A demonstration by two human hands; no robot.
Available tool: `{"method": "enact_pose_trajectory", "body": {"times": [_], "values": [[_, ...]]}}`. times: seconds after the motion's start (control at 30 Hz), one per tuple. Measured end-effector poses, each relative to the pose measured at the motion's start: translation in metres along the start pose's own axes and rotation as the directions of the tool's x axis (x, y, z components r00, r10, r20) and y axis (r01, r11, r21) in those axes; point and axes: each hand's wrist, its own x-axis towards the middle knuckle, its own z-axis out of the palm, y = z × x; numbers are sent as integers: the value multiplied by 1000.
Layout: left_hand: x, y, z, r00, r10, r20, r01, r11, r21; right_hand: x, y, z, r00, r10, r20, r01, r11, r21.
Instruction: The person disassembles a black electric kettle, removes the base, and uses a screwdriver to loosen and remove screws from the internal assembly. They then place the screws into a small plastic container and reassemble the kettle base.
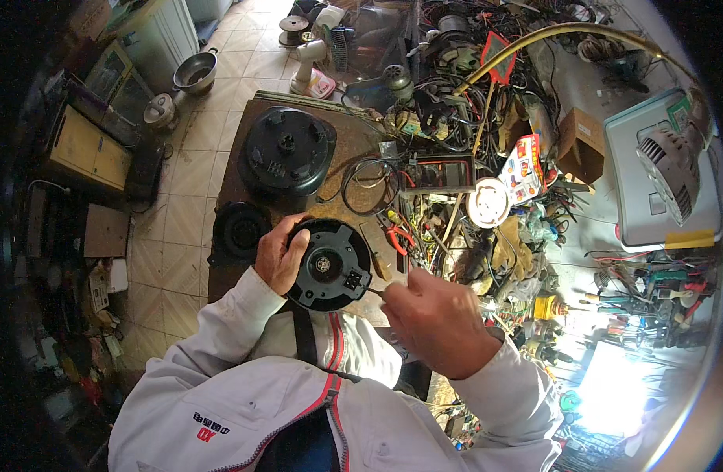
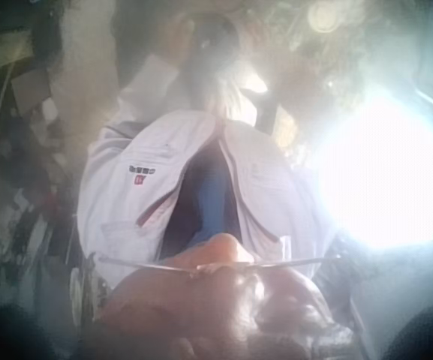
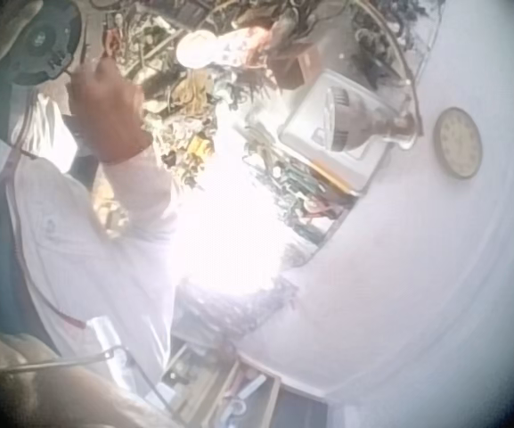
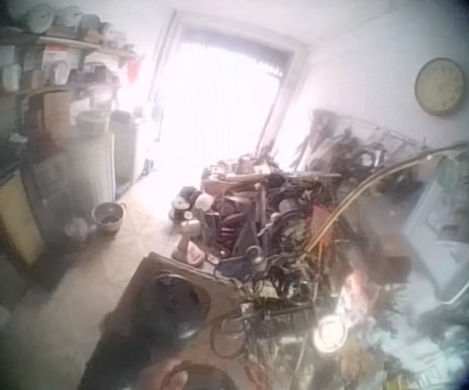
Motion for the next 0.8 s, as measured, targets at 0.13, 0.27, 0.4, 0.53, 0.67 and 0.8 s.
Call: {"method": "enact_pose_trajectory", "body": {"times": [0.13,0.27,0.4,0.53,0.67,0.8], "values": [[1,-1,1,1000,2,2,-2,1000,6,1,-6,2,977,-13,-212,55,980,191],[1,2,1,999,-33,7,34,999,-19,-5,-1,3,999,10,-42,-12,998,-55],[1,0,1,999,-33,-3,33,999,2,4,-11,10,961,-9,-276,63,980,189],[1,3,2,999,-37,-17,37,999,-9,-3,-10,1,990,81,-117,-76,996,46],[1,2,1,999,-32,-18,32,999,-9,3,-12,7,957,-77,-280,119,984,135],[0,-5,4,999,-43,-11,43,997,-57,-3,-14,7,971,136,-196,-123,989,80]]}}
